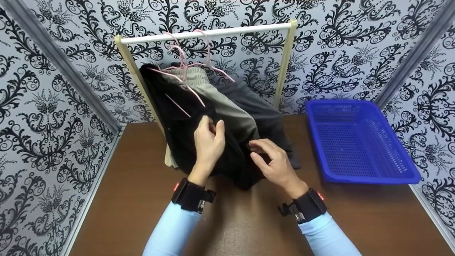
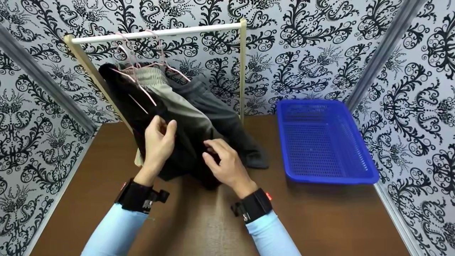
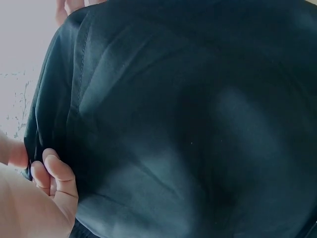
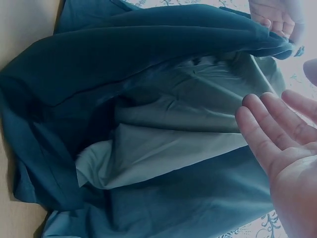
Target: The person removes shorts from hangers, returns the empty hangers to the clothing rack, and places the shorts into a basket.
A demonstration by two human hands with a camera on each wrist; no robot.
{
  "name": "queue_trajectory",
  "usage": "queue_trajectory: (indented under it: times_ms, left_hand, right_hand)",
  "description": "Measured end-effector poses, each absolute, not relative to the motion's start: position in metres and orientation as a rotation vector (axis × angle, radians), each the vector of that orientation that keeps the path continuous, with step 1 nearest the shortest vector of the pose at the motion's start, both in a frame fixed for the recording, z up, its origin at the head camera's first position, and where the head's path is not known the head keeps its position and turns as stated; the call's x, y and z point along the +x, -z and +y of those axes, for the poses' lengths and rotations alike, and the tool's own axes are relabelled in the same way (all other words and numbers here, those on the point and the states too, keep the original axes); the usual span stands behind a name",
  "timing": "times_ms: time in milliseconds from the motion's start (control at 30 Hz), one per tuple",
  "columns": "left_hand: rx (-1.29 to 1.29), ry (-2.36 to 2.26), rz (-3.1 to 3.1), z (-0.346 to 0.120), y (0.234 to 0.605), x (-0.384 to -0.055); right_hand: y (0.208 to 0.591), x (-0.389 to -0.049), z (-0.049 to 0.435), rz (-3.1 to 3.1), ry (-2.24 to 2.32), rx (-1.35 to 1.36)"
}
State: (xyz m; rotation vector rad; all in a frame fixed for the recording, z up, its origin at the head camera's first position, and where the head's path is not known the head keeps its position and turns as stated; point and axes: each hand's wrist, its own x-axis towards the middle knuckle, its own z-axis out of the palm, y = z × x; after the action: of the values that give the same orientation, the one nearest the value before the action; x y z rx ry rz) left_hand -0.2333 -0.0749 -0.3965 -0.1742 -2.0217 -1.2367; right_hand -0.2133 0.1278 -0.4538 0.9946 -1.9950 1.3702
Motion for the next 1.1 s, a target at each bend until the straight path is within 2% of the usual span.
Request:
queue_trajectory:
  times_ms: [1100]
  left_hand:
    - [-0.256,1.163,-2.019,-0.034,0.456,-0.213]
  right_hand:
    - [0.461,-0.207,0.133,-2.031,-1.393,0.975]
